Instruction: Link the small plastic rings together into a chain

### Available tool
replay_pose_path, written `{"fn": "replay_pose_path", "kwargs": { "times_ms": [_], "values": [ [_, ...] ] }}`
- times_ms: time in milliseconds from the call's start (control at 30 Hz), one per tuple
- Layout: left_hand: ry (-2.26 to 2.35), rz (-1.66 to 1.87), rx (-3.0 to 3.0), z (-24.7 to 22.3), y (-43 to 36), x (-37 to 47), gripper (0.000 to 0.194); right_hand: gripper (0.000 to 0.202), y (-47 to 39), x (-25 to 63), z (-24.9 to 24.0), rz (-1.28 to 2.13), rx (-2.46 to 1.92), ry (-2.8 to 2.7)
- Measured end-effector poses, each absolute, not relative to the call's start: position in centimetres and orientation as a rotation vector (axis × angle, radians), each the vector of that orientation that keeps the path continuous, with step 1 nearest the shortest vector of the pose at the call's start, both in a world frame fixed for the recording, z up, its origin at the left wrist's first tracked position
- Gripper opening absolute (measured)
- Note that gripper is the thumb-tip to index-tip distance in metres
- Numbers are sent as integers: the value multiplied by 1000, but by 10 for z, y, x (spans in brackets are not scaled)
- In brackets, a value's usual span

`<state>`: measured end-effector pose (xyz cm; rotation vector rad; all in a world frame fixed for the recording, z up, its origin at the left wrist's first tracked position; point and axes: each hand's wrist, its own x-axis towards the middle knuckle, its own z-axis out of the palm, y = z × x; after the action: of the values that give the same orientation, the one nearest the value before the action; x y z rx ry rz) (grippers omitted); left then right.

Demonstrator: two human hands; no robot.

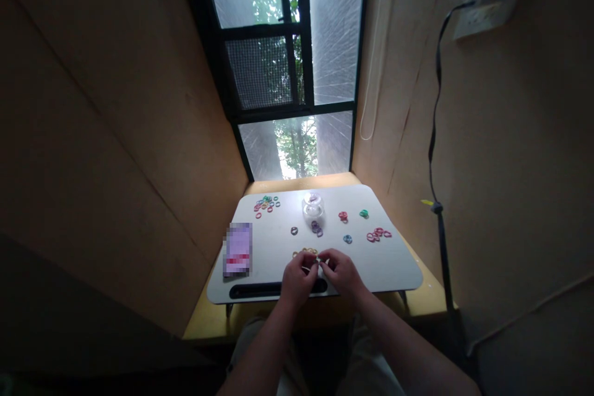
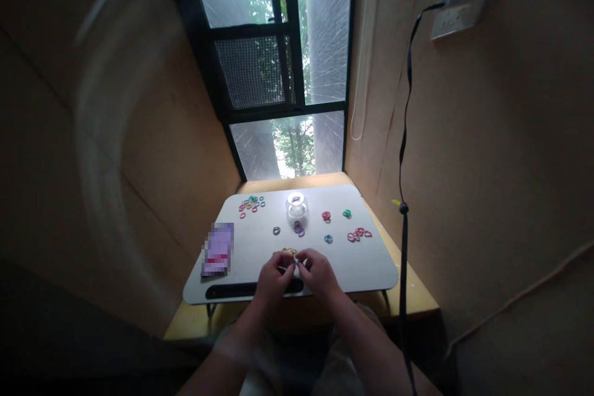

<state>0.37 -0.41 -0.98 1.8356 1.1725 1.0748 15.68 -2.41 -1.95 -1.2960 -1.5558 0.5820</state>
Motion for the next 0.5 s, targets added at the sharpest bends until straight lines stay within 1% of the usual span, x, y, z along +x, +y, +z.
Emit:
{"fn": "replay_pose_path", "kwargs": {
  "times_ms": [233, 500],
  "values": [
    [1169, 1103, 1791, -8, -5, 3, 18, 15, -24, 157, -20, 572, -1288, -1579],
    [1100, 1125, 1772, -7, -6, 4, 13, 22, -25, 155, -21, 607, -1288, -1514]
  ]
}}
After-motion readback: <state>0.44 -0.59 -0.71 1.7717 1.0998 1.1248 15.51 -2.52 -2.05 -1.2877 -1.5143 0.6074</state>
